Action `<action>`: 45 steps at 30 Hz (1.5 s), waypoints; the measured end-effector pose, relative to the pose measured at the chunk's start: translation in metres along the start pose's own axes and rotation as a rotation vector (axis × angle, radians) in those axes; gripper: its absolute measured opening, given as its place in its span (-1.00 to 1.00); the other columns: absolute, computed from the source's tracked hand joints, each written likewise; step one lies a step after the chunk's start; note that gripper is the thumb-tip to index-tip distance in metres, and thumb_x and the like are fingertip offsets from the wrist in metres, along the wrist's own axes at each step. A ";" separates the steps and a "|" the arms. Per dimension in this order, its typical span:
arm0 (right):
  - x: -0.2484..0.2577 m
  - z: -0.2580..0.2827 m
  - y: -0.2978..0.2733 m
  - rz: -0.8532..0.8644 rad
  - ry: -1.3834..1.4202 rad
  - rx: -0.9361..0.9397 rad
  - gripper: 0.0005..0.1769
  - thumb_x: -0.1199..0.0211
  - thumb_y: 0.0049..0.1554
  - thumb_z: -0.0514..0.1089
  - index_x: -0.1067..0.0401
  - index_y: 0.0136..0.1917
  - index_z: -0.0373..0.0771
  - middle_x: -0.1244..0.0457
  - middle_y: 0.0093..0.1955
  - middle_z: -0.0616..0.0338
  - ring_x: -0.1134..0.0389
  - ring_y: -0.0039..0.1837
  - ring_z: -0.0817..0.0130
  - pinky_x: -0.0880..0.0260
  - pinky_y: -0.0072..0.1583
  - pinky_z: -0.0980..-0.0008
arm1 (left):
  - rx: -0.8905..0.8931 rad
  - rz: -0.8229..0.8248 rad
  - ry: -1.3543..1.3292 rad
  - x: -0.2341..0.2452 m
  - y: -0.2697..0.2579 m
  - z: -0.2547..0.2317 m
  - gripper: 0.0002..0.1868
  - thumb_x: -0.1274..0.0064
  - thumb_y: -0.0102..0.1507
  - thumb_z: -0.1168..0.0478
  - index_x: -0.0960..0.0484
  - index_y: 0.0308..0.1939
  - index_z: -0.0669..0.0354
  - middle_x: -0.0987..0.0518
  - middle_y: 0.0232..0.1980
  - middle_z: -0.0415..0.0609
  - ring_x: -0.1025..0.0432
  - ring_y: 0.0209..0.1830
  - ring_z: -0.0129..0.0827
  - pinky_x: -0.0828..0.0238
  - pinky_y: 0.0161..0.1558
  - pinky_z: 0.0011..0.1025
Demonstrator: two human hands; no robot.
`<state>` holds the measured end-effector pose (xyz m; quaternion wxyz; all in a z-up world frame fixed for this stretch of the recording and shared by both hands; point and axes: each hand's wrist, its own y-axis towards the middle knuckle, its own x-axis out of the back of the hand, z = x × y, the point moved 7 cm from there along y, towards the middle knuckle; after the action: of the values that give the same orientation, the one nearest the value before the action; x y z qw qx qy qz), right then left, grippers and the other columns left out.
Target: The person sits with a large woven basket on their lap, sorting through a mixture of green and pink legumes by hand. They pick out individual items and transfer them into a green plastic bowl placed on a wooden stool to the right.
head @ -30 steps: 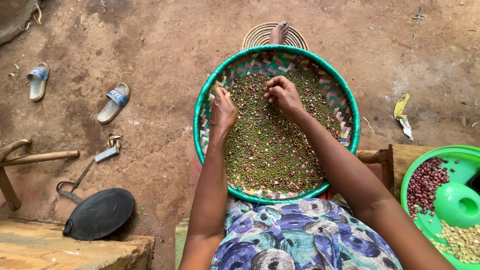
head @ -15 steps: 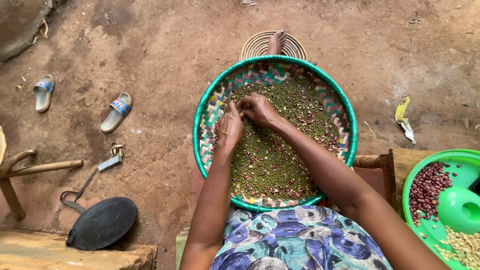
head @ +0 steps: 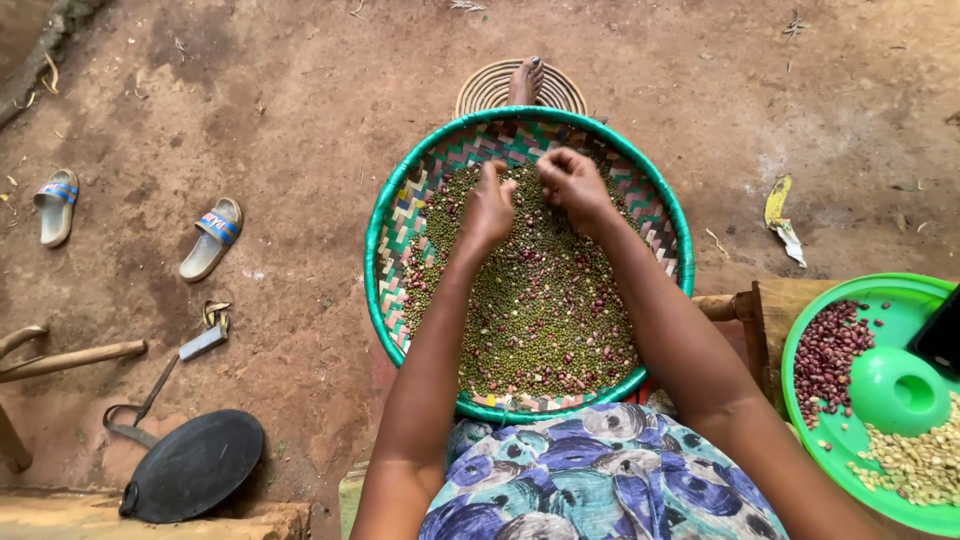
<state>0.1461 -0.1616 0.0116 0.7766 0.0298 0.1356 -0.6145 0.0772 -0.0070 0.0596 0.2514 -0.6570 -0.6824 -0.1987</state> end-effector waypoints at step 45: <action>-0.012 0.024 -0.012 0.332 -0.639 0.241 -0.88 -0.38 0.27 -0.13 -0.55 0.01 -0.21 -0.39 -0.27 0.11 -0.45 -0.23 0.34 -0.43 -0.12 0.28 | -0.114 -0.201 0.153 0.031 -0.009 0.043 -0.72 -0.31 0.30 0.01 -0.67 -0.04 0.03 -0.70 -0.21 0.15 -0.64 -0.08 0.13 -0.58 -0.01 0.13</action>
<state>0.1360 -0.1582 0.0396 0.8596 -0.0506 -0.1937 -0.4701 0.0641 0.0432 0.0443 0.2437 -0.5815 -0.7113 -0.3107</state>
